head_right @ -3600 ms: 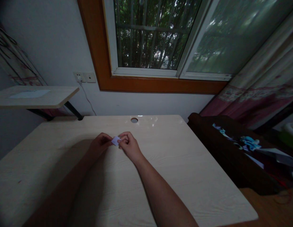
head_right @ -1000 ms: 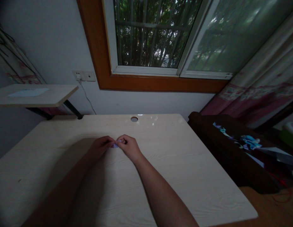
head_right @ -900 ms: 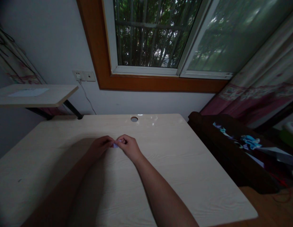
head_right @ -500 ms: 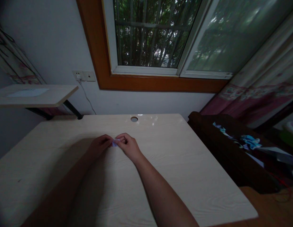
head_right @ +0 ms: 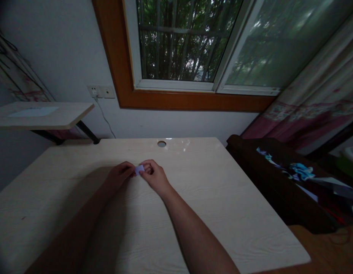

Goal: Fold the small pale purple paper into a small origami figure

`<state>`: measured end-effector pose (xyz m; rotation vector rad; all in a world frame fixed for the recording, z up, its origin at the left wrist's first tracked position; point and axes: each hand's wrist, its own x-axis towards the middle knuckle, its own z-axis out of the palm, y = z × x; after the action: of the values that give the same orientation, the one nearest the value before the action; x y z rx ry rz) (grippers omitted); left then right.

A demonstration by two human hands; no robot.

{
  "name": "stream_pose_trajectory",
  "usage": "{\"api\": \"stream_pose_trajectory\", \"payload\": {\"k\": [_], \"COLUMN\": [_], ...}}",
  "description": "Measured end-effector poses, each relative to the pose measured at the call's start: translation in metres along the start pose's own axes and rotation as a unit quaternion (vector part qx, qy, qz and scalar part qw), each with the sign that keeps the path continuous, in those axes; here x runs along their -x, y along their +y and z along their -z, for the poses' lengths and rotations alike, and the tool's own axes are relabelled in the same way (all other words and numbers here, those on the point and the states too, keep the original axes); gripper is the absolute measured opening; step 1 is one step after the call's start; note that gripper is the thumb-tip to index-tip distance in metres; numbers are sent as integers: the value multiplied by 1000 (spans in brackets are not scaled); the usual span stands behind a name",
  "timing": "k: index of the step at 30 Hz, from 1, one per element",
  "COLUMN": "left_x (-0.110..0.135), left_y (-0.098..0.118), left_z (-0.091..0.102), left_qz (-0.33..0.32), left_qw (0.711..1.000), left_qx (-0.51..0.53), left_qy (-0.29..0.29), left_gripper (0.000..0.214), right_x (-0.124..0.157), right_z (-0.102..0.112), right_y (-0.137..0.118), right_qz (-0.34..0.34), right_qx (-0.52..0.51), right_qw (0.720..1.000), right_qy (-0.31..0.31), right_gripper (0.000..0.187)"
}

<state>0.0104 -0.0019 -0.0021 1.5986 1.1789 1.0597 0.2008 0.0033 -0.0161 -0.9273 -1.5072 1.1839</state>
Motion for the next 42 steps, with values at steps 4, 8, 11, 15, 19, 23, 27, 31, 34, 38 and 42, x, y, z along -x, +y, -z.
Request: {"api": "stream_pose_trajectory", "payload": {"k": [4, 8, 11, 15, 19, 23, 27, 31, 34, 38, 42], "left_x": [0, 0, 0, 1, 1, 1, 2, 3, 2, 1, 0], "left_y": [-1, 0, 2, 2, 1, 2, 2, 0, 0, 0, -4], "left_z": [0, 0, 0, 0, -1, 0, 0, 0, 1, 1, 0], "left_qz": [5, 10, 8, 26, 25, 27, 38, 42, 38, 24, 33], "left_qw": [1000, 1000, 999, 999, 999, 999, 999, 999, 999, 998, 997], "left_qx": [9, 19, 13, 2, -4, -5, -6, 4, 15, 11, -37], "left_qy": [-6, -21, -32, -35, -30, -31, -32, -33, -32, -50, -53], "left_gripper": [22, 22, 22, 22, 23, 23, 23, 23, 24, 31, 29], "right_x": [-2, -3, -2, -2, -2, -3, -4, -5, -5, -4, -3], "right_z": [1, 1, 0, 1, 1, 1, 0, 0, 1, 1, 1], "right_y": [2, 2, 1, 1, 2, 4, 7, 10, 11, 10, 8], "right_qz": [2, 2, -1, -4, 0, -1, -3, -6, -4, 7, 8], "right_qx": [-31, -42, -38, -40, -42, -44, -46, -51, -55, -54, -40], "right_qw": [999, 998, 999, 999, 999, 998, 997, 996, 996, 997, 999], "right_qy": [24, 37, 33, 29, 33, 52, 65, 73, 73, 61, 30], "right_gripper": [28, 29, 28, 27, 28, 30, 33, 36, 35, 35, 34]}}
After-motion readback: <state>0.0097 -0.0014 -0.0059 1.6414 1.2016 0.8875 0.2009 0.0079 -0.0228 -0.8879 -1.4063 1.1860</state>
